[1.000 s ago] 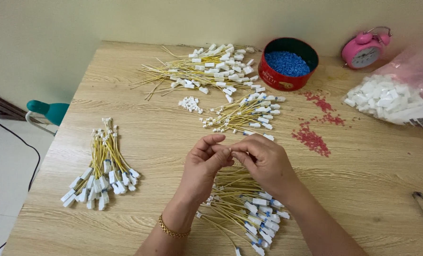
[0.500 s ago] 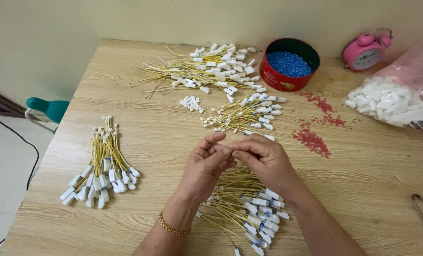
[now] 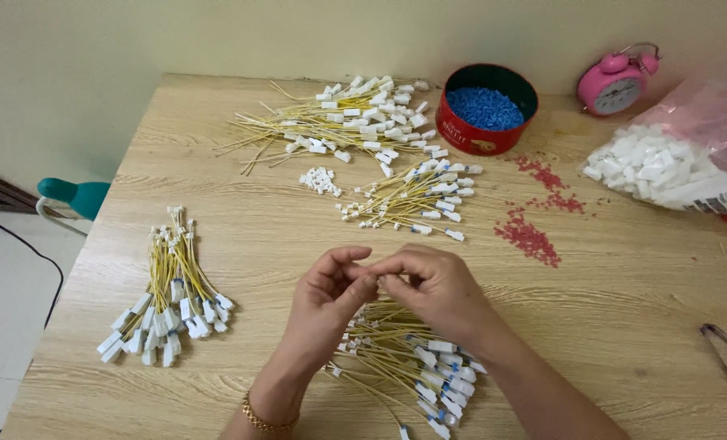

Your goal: Manually attaching connectors and markers to electrical wire harnesses.

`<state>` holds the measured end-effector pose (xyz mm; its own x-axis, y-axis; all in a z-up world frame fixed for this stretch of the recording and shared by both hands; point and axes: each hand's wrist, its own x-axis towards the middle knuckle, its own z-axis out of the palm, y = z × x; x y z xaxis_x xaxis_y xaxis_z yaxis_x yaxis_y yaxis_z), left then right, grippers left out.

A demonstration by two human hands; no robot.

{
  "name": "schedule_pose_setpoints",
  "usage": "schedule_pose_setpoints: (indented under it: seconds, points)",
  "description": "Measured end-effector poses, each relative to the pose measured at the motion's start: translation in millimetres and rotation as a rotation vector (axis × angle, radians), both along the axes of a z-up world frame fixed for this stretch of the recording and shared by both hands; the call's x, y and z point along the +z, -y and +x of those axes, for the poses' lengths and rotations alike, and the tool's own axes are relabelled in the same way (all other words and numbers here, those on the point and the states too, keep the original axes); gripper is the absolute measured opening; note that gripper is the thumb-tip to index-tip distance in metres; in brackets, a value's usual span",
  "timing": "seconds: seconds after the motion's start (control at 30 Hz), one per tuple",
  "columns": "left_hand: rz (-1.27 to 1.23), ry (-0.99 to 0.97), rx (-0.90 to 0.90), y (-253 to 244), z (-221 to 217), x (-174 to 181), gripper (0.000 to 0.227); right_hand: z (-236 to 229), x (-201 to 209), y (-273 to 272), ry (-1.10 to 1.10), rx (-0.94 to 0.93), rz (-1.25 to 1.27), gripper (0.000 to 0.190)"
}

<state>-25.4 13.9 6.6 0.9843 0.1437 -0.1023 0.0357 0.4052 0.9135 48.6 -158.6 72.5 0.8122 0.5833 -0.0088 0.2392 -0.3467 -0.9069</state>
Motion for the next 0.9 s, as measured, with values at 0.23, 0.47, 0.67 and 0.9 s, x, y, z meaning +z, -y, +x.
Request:
schedule_pose_setpoints:
  seconds: [0.23,0.47,0.67,0.9]
  points:
    - [0.533,-0.209,-0.066,-23.5,2.2,6.9,0.025,15.4,-61.7,7.9,0.451,0.133,-0.300,0.019]
    - [1.149,0.079,0.042,-24.6,61.7,14.4,0.015,-5.0,-57.2,19.4,0.448,0.215,-0.472,0.027]
    - [1.351,0.229,0.110,8.0,141.9,-0.2,0.019,-0.1,-58.8,58.6,0.374,0.102,-0.362,0.028]
    - [1.643,0.058,0.046,21.3,182.4,-26.5,0.016,24.5,-42.7,144.3,0.104,-0.294,-0.336,0.032]
